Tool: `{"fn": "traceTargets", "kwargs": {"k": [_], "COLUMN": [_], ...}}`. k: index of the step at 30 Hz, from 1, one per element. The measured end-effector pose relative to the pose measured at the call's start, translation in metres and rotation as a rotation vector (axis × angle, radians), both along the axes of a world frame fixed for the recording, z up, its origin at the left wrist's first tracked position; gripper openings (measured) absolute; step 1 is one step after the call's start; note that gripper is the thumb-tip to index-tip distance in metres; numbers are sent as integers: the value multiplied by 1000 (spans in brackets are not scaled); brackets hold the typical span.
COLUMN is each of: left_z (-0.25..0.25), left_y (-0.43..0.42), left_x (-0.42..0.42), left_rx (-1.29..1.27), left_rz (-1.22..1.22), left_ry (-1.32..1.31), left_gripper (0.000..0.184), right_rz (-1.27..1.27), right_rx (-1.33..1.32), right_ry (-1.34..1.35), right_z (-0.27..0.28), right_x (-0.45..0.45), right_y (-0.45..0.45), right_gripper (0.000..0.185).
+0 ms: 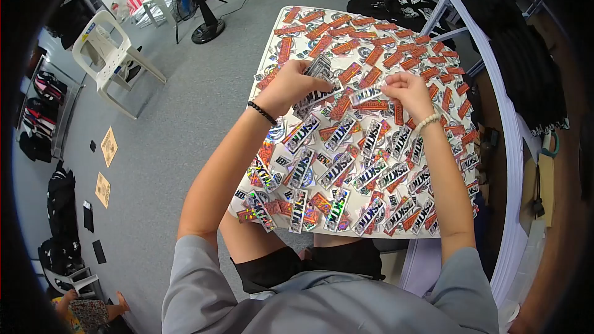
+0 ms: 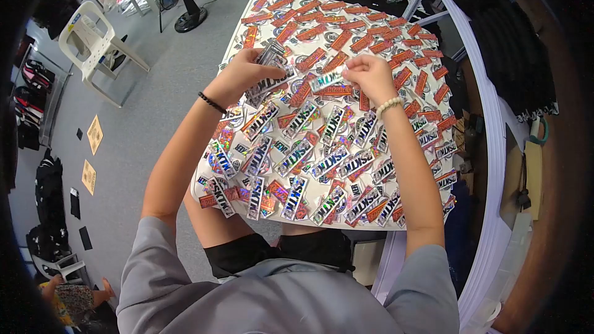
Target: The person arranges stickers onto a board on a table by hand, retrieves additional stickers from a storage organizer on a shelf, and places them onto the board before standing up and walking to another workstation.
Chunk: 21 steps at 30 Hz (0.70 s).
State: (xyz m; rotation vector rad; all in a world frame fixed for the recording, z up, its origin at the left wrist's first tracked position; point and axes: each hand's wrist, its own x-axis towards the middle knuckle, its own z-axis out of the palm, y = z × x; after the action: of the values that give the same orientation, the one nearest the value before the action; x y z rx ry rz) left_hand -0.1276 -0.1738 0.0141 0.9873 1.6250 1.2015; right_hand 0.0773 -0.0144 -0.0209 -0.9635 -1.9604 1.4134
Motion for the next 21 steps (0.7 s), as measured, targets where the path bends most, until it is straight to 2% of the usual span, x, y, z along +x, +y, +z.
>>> {"fn": "traceTargets", "kwargs": {"k": [3, 6, 7, 10, 11, 13, 14, 15, 16, 17, 19, 20, 21], "left_z": [-19, -35, -35, -42, -42, -40, -31, -31, -31, -24, -3, 6, 12], "left_y": [20, 34, 35, 35, 32, 28, 24, 25, 25, 23, 17, 11, 6], "left_x": [4, 16, 21, 26, 28, 26, 26, 22, 17, 16, 16, 31, 38], "left_rx": [10, 71, 74, 17, 91, 117, 128, 184, 240, 132, -68, -5, -3], "left_rz": [-8, 24, 42, 32, 33, 91, 136, 182, 227, 138, -141, -165, -288], "left_ry": [247, 599, 736, 891, 920, 1032, 1072, 1048, 1022, 794, 58, -184, -284], "left_gripper": [34, 46, 48, 60, 65, 68, 61, 56, 51, 35, 28, 26, 25], "right_rz": [-31, -129, -151, -190, -190, -206, -208, -170, -120, -71, 38, 91, 113], "right_rx": [58, 445, 467, 534, 541, 579, 581, 605, 518, 432, 349, 311, 340], "right_ry": [-159, -550, -546, -465, -430, -385, -373, -324, -231, -138, 36, 112, 140], "right_z": [-16, 0, 7, 11, 14, 19, 24, 25, 25, 25, 22, 22, 25], "right_x": [10, 14, 14, 18, 21, 26, 28, 31, 33, 32, 28, 25, 22], "right_y": [4, -16, -22, -26, -26, -28, -30, -30, -32, -36, -47, -55, -65], "right_gripper": [25, 32, 30, 25, 25, 21, 19, 16, 16, 15, 18, 20, 24]}}
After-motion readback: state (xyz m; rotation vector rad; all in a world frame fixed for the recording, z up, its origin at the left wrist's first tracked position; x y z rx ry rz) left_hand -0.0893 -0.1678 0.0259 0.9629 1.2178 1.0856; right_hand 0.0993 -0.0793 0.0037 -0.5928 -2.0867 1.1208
